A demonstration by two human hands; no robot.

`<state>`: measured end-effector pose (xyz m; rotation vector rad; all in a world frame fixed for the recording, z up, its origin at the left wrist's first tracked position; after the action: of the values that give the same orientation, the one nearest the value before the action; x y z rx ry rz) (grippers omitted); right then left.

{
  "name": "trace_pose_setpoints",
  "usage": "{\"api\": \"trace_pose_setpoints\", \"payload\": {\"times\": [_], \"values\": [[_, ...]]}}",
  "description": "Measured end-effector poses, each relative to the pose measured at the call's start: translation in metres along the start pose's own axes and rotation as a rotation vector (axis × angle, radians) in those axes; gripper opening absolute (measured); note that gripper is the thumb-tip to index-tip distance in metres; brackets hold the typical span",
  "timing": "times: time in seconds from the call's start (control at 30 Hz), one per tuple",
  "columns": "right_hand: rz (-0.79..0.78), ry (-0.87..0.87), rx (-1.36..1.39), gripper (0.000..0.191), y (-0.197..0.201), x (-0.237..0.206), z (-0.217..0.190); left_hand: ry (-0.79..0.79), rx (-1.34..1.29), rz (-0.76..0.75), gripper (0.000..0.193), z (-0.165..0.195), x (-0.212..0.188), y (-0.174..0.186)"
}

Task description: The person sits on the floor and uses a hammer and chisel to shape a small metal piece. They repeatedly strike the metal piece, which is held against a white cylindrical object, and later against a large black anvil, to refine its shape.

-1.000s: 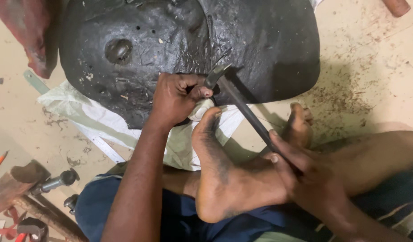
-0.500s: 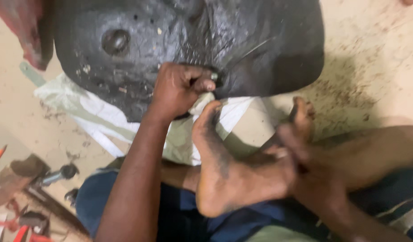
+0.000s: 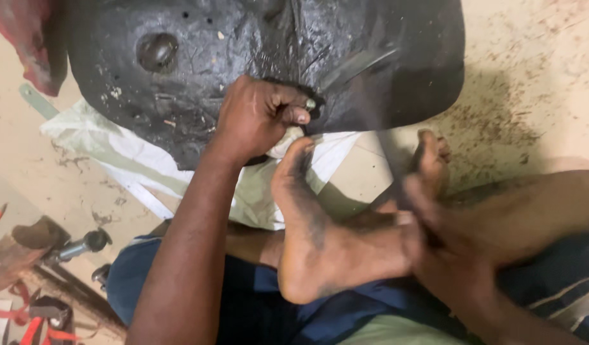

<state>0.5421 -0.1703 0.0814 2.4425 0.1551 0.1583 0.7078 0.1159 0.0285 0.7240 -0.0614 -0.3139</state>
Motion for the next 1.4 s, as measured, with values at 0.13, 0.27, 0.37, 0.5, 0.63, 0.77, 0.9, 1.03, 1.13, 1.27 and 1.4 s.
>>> {"api": "trace_pose_setpoints", "payload": {"times": [0.13,0.27,0.37,0.5,0.63,0.77,0.9,1.03,1.13,1.27,1.4], "values": [[-0.038,-0.397,0.147,0.048,0.001,0.005,0.005,-0.019,-0.236,0.057,0.017,0.009,0.001,0.007],[-0.05,-0.727,0.394,0.053,-0.002,0.017,0.013,0.071,-0.147,0.268,0.019,0.012,-0.019,0.021],[-0.093,-0.752,0.515,0.053,-0.006,0.027,0.022,0.329,-0.123,0.142,0.024,0.012,-0.032,0.014],[-0.062,-0.684,0.632,0.053,-0.011,0.031,0.025,0.116,0.153,0.134,0.034,0.028,-0.054,-0.006],[-0.007,-0.61,0.552,0.052,-0.016,0.033,0.022,0.049,0.158,0.21,0.027,0.034,-0.064,-0.022],[-0.019,-0.491,0.515,0.048,-0.019,0.037,0.019,0.062,0.177,0.241,0.026,0.023,-0.063,-0.033],[-0.047,-0.516,0.532,0.05,-0.02,0.038,0.019,0.031,0.1,0.379,0.038,0.007,-0.073,-0.04],[-0.07,-0.482,0.518,0.049,-0.021,0.038,0.019,0.146,0.14,0.386,0.028,-0.006,-0.082,-0.043],[-0.08,-0.499,0.524,0.049,-0.021,0.038,0.019,0.22,0.061,0.368,0.026,-0.012,-0.082,-0.043],[-0.091,-0.507,0.505,0.049,-0.019,0.039,0.017,0.348,-0.118,0.536,0.031,-0.015,-0.082,-0.05],[-0.115,-0.469,0.441,0.047,-0.016,0.041,0.014,0.459,-0.58,0.779,0.022,-0.013,-0.08,-0.065]]}}
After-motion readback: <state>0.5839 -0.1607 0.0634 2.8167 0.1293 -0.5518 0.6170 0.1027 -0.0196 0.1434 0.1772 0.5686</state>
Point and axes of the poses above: each hand's wrist, its own x-axis towards the middle knuckle, its own y-axis out of the back of the hand, z = x × y, the point moved 1 cm from there along x, towards the middle knuckle, and after that the axes turned 5 degrees about y, right-handed, at the moved point
